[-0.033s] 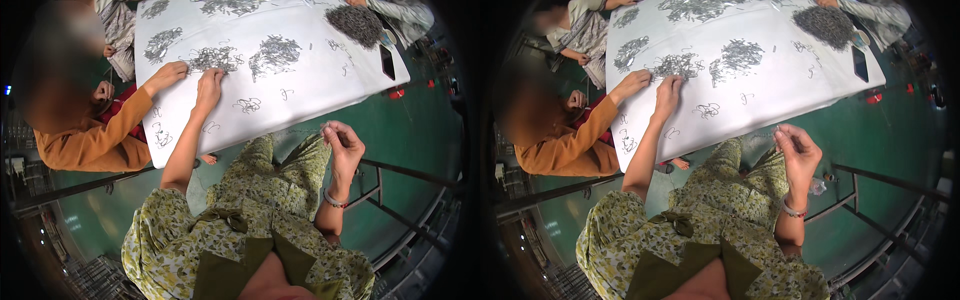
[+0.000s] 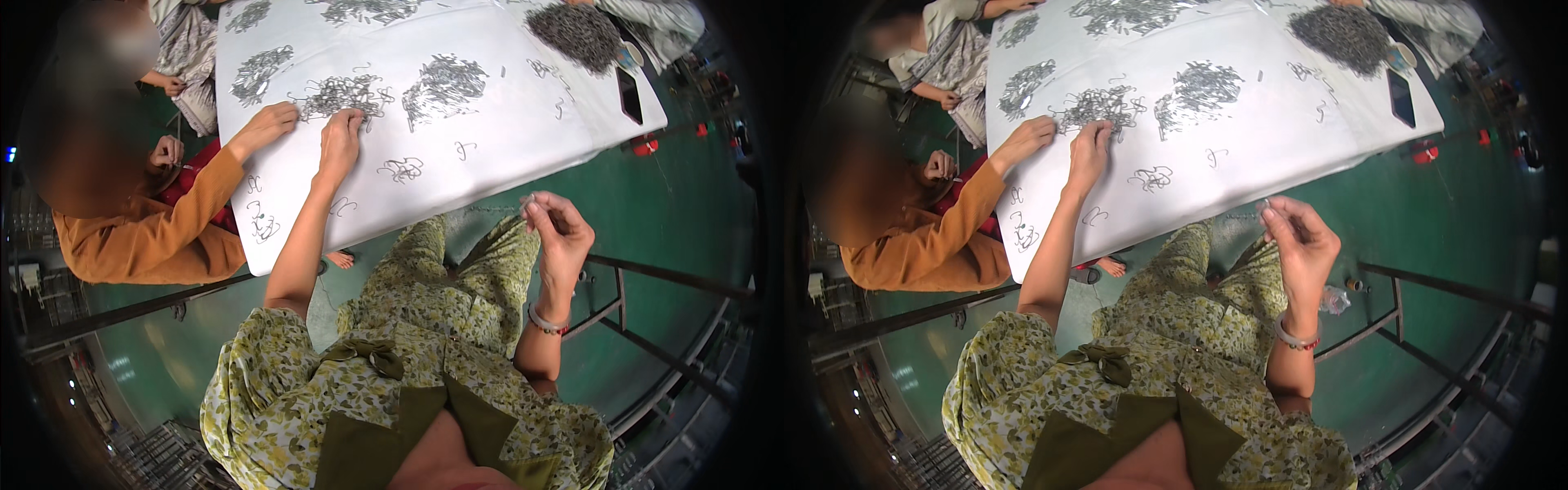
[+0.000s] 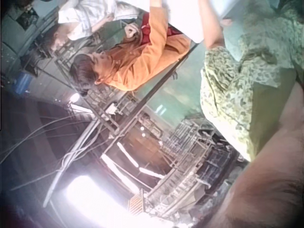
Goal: The person sits at a table and repeatedly picks up small metal hooks and wire pieces, then joins them by hand. The person occasionally hangs the assembled hooks on a nearby metal rack.
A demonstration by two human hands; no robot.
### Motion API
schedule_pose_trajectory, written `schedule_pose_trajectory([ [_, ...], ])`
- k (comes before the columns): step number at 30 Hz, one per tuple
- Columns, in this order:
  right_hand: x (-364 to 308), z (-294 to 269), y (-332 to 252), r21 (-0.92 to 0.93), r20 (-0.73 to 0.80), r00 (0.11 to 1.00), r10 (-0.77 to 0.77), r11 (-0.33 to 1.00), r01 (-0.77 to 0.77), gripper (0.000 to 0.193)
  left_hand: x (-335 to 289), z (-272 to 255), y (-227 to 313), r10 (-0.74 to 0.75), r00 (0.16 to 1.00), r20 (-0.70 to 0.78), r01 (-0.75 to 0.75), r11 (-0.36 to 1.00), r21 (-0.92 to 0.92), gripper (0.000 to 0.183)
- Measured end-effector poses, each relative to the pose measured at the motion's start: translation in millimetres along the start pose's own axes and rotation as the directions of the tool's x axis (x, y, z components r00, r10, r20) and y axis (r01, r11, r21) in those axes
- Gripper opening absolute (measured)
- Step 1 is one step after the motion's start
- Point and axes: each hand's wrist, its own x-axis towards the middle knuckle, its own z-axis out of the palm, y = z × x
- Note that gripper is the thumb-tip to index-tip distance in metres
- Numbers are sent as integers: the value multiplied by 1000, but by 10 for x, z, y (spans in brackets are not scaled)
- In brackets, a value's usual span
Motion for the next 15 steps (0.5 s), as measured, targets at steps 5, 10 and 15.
schedule_pose_trajectory([
  [5, 13, 14, 54, 83, 26, 1000, -5, 997, 3, 10, 382, 4, -59, -139, 969, 206, 54, 928, 369, 22],
  [10, -48, 7, 51, 84, 22, 999, -30, 996, 28, 12, 580, -296, 137, -174, 961, 213, 131, 971, 200, 25],
  [15, -79, -17, 186, 71, -20, 999, 28, 997, -27, 14, 145, -62, 711, -81, 879, 469, 248, 920, -304, 17],
])
